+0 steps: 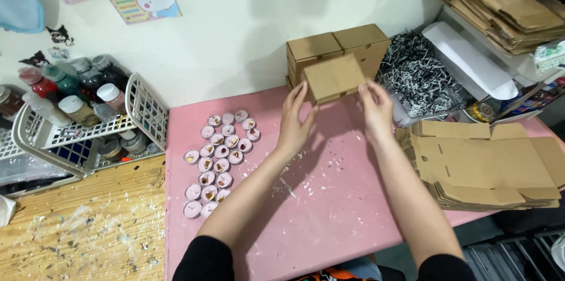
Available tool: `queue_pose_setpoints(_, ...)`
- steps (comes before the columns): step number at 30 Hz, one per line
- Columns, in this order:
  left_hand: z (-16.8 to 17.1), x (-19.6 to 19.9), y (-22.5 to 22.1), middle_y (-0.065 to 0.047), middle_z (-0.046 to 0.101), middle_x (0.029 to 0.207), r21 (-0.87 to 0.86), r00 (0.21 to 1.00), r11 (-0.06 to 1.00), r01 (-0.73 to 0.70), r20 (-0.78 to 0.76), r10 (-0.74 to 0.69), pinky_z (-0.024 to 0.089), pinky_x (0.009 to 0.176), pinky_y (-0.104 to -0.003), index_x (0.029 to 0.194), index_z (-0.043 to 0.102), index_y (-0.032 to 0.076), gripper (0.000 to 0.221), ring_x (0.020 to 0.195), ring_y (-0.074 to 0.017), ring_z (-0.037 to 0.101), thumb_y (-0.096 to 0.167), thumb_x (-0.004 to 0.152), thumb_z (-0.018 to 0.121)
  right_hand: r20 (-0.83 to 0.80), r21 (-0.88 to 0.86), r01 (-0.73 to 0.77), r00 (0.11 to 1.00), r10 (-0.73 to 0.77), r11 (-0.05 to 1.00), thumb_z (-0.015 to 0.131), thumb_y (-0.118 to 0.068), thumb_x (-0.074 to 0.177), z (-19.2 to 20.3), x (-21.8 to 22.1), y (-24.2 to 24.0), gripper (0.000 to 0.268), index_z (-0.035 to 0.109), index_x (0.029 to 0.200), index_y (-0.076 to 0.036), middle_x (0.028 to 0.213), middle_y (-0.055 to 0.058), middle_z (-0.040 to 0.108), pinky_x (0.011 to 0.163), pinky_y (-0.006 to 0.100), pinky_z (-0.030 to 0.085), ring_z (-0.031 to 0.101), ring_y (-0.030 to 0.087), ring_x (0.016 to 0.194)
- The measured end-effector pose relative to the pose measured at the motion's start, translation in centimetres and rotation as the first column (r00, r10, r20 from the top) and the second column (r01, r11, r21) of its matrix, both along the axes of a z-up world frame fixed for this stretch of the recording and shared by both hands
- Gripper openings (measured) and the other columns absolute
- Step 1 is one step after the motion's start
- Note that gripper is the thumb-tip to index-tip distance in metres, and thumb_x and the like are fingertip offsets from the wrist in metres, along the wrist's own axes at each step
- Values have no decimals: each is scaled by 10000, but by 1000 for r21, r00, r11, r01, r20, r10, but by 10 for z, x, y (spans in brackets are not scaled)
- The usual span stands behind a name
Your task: Assembling small cardboard boxes and filling them with shredded paper and packaged candles for shipping.
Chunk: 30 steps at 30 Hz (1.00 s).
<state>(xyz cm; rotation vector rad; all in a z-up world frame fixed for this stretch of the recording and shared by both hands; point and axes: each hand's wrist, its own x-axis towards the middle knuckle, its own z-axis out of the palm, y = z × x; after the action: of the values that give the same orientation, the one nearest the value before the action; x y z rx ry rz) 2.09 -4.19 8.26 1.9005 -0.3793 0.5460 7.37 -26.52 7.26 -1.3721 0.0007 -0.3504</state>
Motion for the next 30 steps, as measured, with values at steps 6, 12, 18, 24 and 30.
queue_pose_setpoints(6, 73, 73, -47, -127, 543, 1426, 269, 989, 952, -146, 75, 131, 297, 1138, -503, 1560, 412, 149, 663, 1389, -295, 462, 245, 957, 673, 166, 18, -2, 986, -1, 1000, 662, -149, 1012, 82, 63, -42, 330, 619, 1318, -33, 1131, 20, 694, 898, 266, 588, 669, 136, 1062)
queue_pose_setpoints(12, 81, 132, -78, -117, 592, 1397, 484, 987, 866, -122, -33, 157, 270, 1229, -521, 1600, 359, 106, 719, 1207, -227, 613, 127, 938, 638, 140, -411, 212, 976, -168, 887, 689, -127, 981, 52, 153, -75, 328, 654, 1275, 14, 1215, 99, 709, 967, 291, 519, 669, 161, 1098)
queue_pose_setpoints(18, 52, 173, -84, -83, 499, 1558, 482, 979, 853, -202, 127, 160, 263, 1201, -572, 1481, 475, 98, 604, 1364, -226, 548, 21, 902, 626, 82, -292, 157, 987, -139, 944, 596, -255, 1052, 53, 180, -73, 365, 683, 1261, 31, 1220, 128, 721, 976, 288, 472, 646, 174, 1112)
queue_pose_setpoints(24, 55, 166, -81, -79, 426, 1610, 455, 993, 884, -107, 84, 77, 268, 1189, -583, 1517, 445, 93, 662, 1365, -247, 533, -28, 884, 597, 120, -295, 218, 974, -191, 930, 599, -242, 1032, 56, 182, -68, 361, 664, 1241, 46, 1165, 128, 738, 931, 296, 501, 681, 184, 1054)
queue_pose_setpoints(30, 49, 181, -83, -130, 575, 1358, 539, 993, 840, -59, -55, 105, 115, 1222, -700, 1632, 251, 142, 781, 1277, -282, 576, 89, 931, 593, 166, -404, 201, 975, -145, 893, 609, -248, 1054, 58, 179, -73, 368, 670, 1252, 56, 1137, 159, 743, 923, 306, 514, 689, 203, 1043)
